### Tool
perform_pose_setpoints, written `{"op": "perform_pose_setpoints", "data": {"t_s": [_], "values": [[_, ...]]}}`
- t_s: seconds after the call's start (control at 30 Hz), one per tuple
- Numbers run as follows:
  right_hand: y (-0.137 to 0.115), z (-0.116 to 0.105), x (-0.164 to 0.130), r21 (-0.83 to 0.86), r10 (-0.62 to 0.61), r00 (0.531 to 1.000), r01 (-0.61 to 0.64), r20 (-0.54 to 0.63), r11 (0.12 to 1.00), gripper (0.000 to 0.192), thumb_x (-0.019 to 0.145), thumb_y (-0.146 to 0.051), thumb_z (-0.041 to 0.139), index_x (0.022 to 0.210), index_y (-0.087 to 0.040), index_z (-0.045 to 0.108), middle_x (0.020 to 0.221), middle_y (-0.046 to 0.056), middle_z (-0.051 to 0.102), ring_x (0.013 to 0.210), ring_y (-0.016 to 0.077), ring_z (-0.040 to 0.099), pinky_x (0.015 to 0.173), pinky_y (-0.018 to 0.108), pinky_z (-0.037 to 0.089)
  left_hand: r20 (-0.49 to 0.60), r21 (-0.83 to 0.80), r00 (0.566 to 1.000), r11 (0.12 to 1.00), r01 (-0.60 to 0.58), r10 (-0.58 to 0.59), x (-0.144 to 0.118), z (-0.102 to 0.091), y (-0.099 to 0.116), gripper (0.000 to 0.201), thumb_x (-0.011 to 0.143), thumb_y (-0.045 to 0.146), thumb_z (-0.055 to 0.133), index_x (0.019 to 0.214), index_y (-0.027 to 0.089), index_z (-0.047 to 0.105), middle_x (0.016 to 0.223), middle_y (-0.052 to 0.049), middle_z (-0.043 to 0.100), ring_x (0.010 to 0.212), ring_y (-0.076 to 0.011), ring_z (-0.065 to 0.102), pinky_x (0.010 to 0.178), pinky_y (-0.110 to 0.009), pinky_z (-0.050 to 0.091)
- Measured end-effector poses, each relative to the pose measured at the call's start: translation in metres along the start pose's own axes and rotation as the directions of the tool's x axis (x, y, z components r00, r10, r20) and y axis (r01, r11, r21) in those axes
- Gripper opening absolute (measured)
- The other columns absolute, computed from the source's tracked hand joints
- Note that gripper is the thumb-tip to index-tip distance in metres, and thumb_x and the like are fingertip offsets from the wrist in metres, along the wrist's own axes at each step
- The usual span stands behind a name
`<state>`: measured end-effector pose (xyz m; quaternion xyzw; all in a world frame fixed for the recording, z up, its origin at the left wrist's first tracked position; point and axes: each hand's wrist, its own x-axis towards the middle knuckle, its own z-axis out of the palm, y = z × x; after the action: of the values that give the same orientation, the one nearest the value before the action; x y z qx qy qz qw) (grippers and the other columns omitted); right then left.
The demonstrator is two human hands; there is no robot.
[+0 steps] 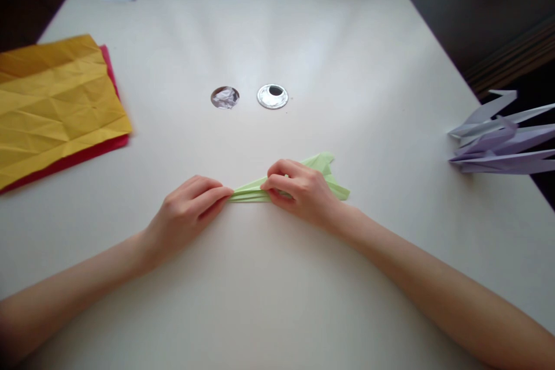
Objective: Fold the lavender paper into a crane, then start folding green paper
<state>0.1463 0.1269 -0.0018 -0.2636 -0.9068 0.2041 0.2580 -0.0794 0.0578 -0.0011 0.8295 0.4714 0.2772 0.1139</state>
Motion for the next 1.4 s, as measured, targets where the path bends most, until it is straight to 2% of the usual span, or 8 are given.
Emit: {"op": "perform_pose_setpoints", "data": {"t_s": [0.2, 0.37, 0.6, 0.73, 0.87, 1.0, 1.2, 1.4], "values": [[-0.001, 0.0, 0.001, -0.02, -0.021, 1.0, 0.021, -0.013, 1.0, 0.014, 0.077, -0.009, 0.051, 0.078, -0.02, 0.059, 0.079, 0.003, 0.057, 0.067, 0.0103, 0.052, 0.056, 0.022, 0.04, 0.007, 0.0, 0.996, 0.996, -0.084, 0.084, 0.002, 0.002, -0.002, 0.017, 0.084, 0.01, 0.046, 0.096, 0.016, 0.055, 0.088, -0.004, 0.057, 0.082, -0.0129, 0.048, 0.069, -0.023, 0.045], [0.0, 0.001, 0.001, -0.033, -0.022, 1.0, 0.021, -0.01, 0.999, 0.014, 0.077, -0.01, 0.05, 0.077, -0.021, 0.058, 0.08, 0.003, 0.057, 0.067, 0.0102, 0.052, 0.055, 0.022, 0.039, 0.061, 0.002, 0.987, 0.989, -0.147, 0.147, 0.001, 0.0, -0.004, 0.023, 0.082, 0.005, 0.045, 0.102, 0.015, 0.054, 0.088, -0.005, 0.056, 0.082, -0.0134, 0.048, 0.068, -0.023, 0.045], [-0.001, 0.001, 0.001, -0.03, -0.009, 1.0, 0.009, -0.003, 1.0, 0.014, 0.075, -0.009, 0.05, 0.077, -0.02, 0.058, 0.08, 0.003, 0.057, 0.067, 0.0102, 0.052, 0.055, 0.022, 0.039, 0.13, 0.103, 0.947, 0.946, -0.308, 0.294, 0.006, -0.008, -0.006, 0.021, 0.084, 0.006, 0.04, 0.101, 0.01, 0.052, 0.088, -0.009, 0.058, 0.084, -0.0167, 0.051, 0.069, -0.028, 0.049], [-0.003, 0.001, 0.002, -0.024, 0.012, 1.0, -0.012, 0.003, 1.0, 0.014, 0.074, -0.01, 0.05, 0.077, -0.021, 0.058, 0.08, 0.003, 0.057, 0.065, 0.0099, 0.051, 0.053, 0.022, 0.039, 0.169, 0.178, 0.922, 0.91, -0.375, 0.348, 0.008, -0.009, -0.005, 0.02, 0.086, 0.007, 0.037, 0.099, 0.01, 0.052, 0.085, -0.009, 0.058, 0.084, -0.0174, 0.052, 0.069, -0.03, 0.05], [-0.007, -0.002, 0.004, 0.025, 0.074, 0.997, -0.075, 0.016, 0.997, 0.011, 0.074, -0.011, 0.051, 0.077, -0.02, 0.058, 0.079, 0.003, 0.056, 0.063, 0.0097, 0.051, 0.054, 0.022, 0.039, 0.189, 0.238, 0.908, 0.88, -0.411, 0.372, 0.009, -0.009, -0.004, 0.018, 0.086, 0.007, 0.037, 0.097, 0.011, 0.052, 0.081, -0.008, 0.058, 0.081, -0.0171, 0.053, 0.067, -0.029, 0.05], [-0.011, -0.002, 0.007, 0.096, 0.192, 0.98, -0.196, 0.049, 0.976, 0.003, 0.076, -0.017, 0.054, 0.075, -0.018, 0.057, 0.08, 0.003, 0.055, 0.06, 0.0084, 0.049, 0.054, 0.022, 0.041, 0.192, 0.258, 0.894, 0.858, -0.443, 0.404, 0.01, -0.01, -0.004, 0.017, 0.085, 0.006, 0.04, 0.097, 0.008, 0.051, 0.079, -0.009, 0.058, 0.079, -0.0177, 0.054, 0.066, -0.029, 0.05], [-0.012, 0.001, 0.009, 0.1, 0.291, 0.956, -0.294, 0.04, 0.951, 0.004, 0.076, -0.019, 0.058, 0.072, -0.019, 0.058, 0.078, 0.001, 0.058, 0.058, 0.0079, 0.052, 0.055, 0.022, 0.043, 0.21, 0.256, 0.901, 0.869, -0.424, 0.379, 0.012, -0.012, -0.003, 0.02, 0.086, 0.007, 0.036, 0.098, 0.011, 0.051, 0.082, -0.008, 0.059, 0.081, -0.0161, 0.055, 0.069, -0.029, 0.051], [-0.011, 0.001, 0.009, 0.118, 0.297, 0.953, -0.301, 0.052, 0.946, 0.006, 0.077, -0.017, 0.055, 0.073, -0.019, 0.059, 0.079, 0.001, 0.058, 0.059, 0.0083, 0.053, 0.055, 0.023, 0.043, 0.085, 0.286, 0.921, 0.876, -0.389, 0.381, -0.003, -0.013, -0.004, 0.017, 0.083, 0.007, 0.046, 0.097, 0.013, 0.053, 0.084, -0.007, 0.06, 0.08, -0.0155, 0.055, 0.068, -0.028, 0.05]]}}
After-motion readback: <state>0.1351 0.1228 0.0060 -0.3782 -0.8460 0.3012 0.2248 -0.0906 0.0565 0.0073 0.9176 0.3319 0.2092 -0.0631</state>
